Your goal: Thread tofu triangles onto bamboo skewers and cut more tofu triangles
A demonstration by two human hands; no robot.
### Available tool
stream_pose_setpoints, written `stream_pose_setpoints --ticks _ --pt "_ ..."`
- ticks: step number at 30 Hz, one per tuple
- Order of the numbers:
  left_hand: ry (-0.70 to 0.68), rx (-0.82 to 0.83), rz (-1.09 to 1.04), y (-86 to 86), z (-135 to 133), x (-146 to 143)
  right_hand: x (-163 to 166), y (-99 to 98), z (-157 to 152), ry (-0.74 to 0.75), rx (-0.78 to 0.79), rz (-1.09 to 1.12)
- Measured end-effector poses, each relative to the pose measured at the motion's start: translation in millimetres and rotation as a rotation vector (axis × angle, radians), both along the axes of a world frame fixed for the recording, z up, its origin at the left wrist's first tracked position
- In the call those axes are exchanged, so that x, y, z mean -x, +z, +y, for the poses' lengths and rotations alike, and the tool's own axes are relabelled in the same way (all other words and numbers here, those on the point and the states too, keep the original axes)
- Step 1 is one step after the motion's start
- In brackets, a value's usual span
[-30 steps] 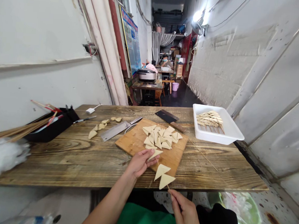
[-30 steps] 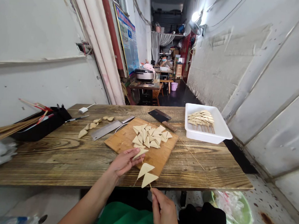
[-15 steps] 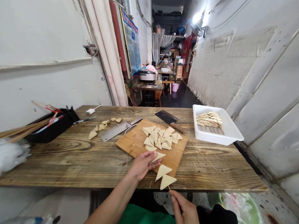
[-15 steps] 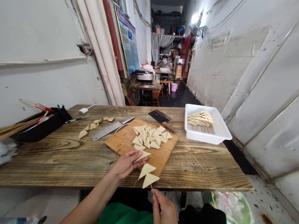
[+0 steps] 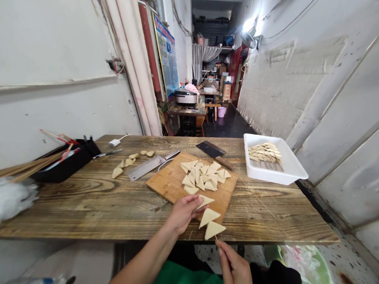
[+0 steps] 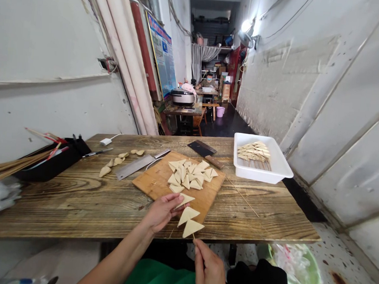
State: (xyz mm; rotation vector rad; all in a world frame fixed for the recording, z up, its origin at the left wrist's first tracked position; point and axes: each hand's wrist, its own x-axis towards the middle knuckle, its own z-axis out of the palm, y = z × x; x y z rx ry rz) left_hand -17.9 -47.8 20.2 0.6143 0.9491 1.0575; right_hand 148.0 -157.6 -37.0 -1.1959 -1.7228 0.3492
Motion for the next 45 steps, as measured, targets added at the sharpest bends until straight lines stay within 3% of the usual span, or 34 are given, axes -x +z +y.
stream_pose_setpoints --ticks 6,11,23,35,40,43,45 --pt "0.049 -0.077 0.025 1.8 -2 -11 0 -3.0 1 -0.024 0.008 -0.005" --pt "0.113 -0.046 0.043 0.9 -3 -19 1 -0.6 3 -0.036 -0.024 -0.023" --pt "-0.082 -0.055 -0.036 -2.1 -7 -15 -4 1.0 4 -0.074 -0.016 -0.016" --pt "-0.003 -0.15 0.075 -1.7 -12 -31 -1 3.6 7 -0.067 0.006 -0.022" --pt "0.006 -0.112 0.127 -3.7 -10 -21 -34 26.9 29 -0.15 -0.043 -0.148" --pt "0.056 -0.187 0.212 -10.1 -11 -6 -75 59.3 64 -0.272 -0.008 -0.306" --pt "0.104 -0.214 0.265 -15.1 -12 4 -105 85.6 98 -0.41 0.135 -0.473"
